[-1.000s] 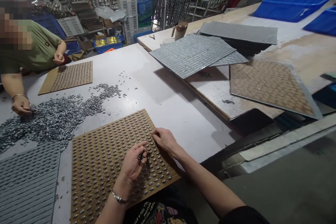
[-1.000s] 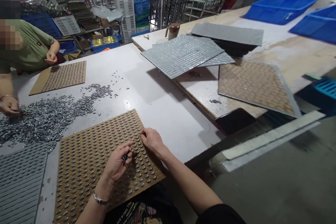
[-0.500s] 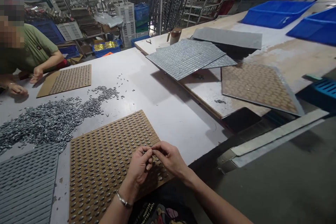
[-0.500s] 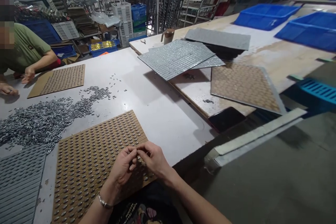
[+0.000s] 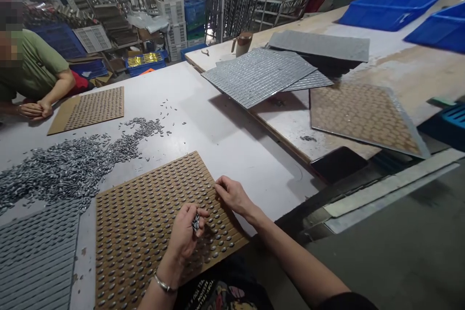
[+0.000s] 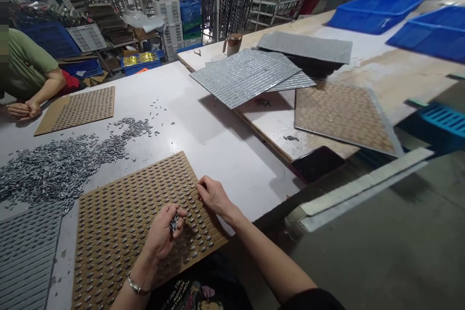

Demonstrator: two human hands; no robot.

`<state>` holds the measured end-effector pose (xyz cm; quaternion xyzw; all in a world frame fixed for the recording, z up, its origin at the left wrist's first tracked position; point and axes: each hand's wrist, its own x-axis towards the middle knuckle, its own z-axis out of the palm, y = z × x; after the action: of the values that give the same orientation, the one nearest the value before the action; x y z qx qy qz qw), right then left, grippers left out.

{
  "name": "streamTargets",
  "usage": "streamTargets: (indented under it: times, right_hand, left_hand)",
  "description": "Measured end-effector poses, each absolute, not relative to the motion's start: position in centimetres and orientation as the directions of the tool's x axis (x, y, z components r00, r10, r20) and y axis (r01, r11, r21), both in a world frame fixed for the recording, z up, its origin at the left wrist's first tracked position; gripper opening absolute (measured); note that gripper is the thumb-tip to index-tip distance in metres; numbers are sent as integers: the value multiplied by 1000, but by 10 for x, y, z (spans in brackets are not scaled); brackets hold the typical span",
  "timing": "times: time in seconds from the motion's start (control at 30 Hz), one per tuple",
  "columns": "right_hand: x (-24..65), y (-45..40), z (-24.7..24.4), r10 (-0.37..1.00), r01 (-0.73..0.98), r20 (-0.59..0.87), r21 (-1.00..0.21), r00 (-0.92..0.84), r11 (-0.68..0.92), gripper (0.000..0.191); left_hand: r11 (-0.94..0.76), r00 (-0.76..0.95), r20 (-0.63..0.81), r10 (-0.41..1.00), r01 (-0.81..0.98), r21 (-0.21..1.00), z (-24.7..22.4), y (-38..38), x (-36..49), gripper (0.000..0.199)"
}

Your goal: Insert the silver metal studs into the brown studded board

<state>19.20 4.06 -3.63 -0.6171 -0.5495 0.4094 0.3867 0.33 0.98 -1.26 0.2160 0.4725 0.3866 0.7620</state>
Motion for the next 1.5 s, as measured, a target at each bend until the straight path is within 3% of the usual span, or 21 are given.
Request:
streamTargets:
  times: [0.1, 0.3, 0.47, 0.67, 0.9, 1.13, 1.5]
  right_hand:
    - [193, 41, -39, 986, 282, -143, -946, 83, -161, 13]
    - [197, 42, -44, 994, 529, 74, -842, -82, 107, 20]
    - [190, 47, -43, 993, 618, -59, -786, -99, 14, 12]
    - [183, 52, -46, 994, 747, -59, -665, -87, 26, 11]
    - [184, 54, -43, 999, 632, -46, -773, 26, -52, 6]
    - [180, 60, -51, 996, 734, -34, -675, 81, -83, 10]
    - [185, 67, -46, 997, 699, -29, -711, 78, -75, 15]
  left_hand:
    - [622, 257, -567, 783, -372, 689, -15, 12, -1, 38]
    - [613, 265, -557, 787, -441, 656, -17, 17, -4, 40]
    - [616, 262, -566, 782, -468, 634, -20, 17, -3, 41]
    - [636, 272, -586, 764, -474, 609, -22, 18, -2, 39]
    - [628, 265, -580, 770, -474, 617, -20, 18, -2, 36]
    - [632, 253, -594, 764, -483, 606, -21, 16, -1, 39]
    - [628, 246, -595, 765, -493, 603, -22, 19, -3, 38]
